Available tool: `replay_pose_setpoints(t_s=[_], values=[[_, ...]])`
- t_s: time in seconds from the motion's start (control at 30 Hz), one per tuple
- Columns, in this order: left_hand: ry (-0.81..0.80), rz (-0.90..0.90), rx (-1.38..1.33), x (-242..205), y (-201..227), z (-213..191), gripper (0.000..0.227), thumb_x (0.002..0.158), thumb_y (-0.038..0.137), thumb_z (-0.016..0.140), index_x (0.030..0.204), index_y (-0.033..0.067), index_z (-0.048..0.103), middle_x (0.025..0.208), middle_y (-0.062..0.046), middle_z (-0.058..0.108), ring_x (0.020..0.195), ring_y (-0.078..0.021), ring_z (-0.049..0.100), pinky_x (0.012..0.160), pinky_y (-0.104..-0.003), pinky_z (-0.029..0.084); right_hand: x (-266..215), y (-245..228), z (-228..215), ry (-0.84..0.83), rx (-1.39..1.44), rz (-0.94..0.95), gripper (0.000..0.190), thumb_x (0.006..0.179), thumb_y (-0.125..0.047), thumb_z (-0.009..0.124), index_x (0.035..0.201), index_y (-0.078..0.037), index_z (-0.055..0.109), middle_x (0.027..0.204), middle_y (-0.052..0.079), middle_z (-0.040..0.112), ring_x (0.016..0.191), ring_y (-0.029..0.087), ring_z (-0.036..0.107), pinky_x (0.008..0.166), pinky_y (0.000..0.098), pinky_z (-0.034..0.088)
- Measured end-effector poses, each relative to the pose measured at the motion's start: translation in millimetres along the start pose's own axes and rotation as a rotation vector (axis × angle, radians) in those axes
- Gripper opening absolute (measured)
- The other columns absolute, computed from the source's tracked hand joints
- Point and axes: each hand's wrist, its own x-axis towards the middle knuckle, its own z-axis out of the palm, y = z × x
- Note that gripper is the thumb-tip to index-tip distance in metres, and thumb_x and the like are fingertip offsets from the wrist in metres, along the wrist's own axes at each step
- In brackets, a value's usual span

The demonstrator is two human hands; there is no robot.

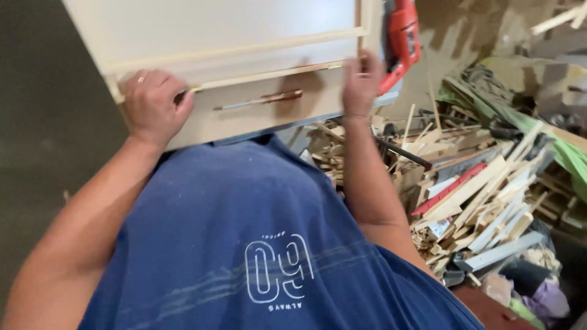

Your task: Installing a metal hinge onto a wooden frame using a manual screwdriver and a power drill.

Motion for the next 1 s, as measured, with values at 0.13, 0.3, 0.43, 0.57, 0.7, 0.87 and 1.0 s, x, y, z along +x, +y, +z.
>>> replay_pose_setpoints(t_s=[0.13,0.3,0.43,0.57,0.7,0.87,1.0], values=[[0.082,0.010,-0.074,-6.2,-8.5,14.8,0.012,0.090,0.028,0.084,0.090,0.0208,0.075,0.086,-0.003,0.064,0.083,-0.0284,0.066,0.076,-0.039,0.052,46.6,138.6,-80.5,0.278,-0.400,0.486,0.059,0.079,-0.056,0.088,0.126,-0.033,0.063,0.107,-0.003,0.070,0.100,0.019,0.076,0.091,0.0366,0.063],[0.031,0.004,-0.064,-8.5,-7.2,14.7,0.011,0.091,0.030,0.084,0.093,0.0230,0.076,0.090,-0.002,0.065,0.087,-0.0285,0.066,0.078,-0.039,0.052,93.2,236.5,-106.3,0.023,-0.032,0.851,0.059,0.080,-0.065,0.082,0.123,-0.034,0.058,0.098,0.006,0.077,0.074,0.031,0.080,0.048,0.0419,0.065],[0.004,0.014,-0.070,-12.8,-13.6,23.1,0.011,0.095,0.029,0.086,0.096,0.0219,0.077,0.093,-0.003,0.066,0.090,-0.0286,0.067,0.082,-0.039,0.053,95.6,189.7,-100.0,0.018,0.218,0.910,0.056,0.088,-0.061,0.077,0.126,-0.025,0.059,0.117,0.020,0.071,0.096,0.045,0.077,0.074,0.0576,0.068],[-0.079,-0.011,0.017,-15.3,-2.4,4.6,0.006,0.095,0.015,0.086,0.098,0.0174,0.081,0.103,-0.002,0.077,0.095,-0.0273,0.069,0.096,-0.041,0.048,94.2,89.9,-93.7,0.105,0.585,1.155,0.034,0.082,-0.034,0.081,0.097,-0.009,0.064,0.076,0.005,0.063,0.069,0.020,0.062,0.067,0.0384,0.058],[-0.098,-0.012,0.043,-20.9,-6.7,2.9,0.009,0.098,0.012,0.090,0.099,0.0144,0.082,0.108,-0.005,0.079,0.098,-0.0266,0.071,0.101,-0.041,0.049,96.5,116.4,-87.1,0.044,0.891,1.183,0.046,0.074,-0.046,0.079,0.098,-0.010,0.062,0.077,0.011,0.060,0.057,0.022,0.060,0.050,0.0323,0.049],[-0.129,-0.032,0.090,-23.7,-3.7,2.4,0.009,0.099,0.009,0.090,0.103,0.0133,0.082,0.110,-0.006,0.080,0.100,-0.0271,0.072,0.103,-0.040,0.050,94.6,148.3,-85.7,-0.154,1.235,1.185,0.047,0.086,-0.051,0.068,0.108,-0.010,0.063,0.093,0.009,0.072,0.057,0.016,0.061,0.049,0.0269,0.049],[-0.144,-0.047,0.067,-22.7,-2.2,-0.4,0.009,0.100,0.006,0.090,0.104,0.0107,0.084,0.110,-0.008,0.079,0.101,-0.0285,0.072,0.104,-0.041,0.051,95.5,149.0,-87.9,-0.118,1.342,1.124,0.045,0.092,-0.046,0.067,0.122,-0.014,0.059,0.097,0.013,0.073,0.055,0.014,0.057,0.048,0.0265,0.050]])
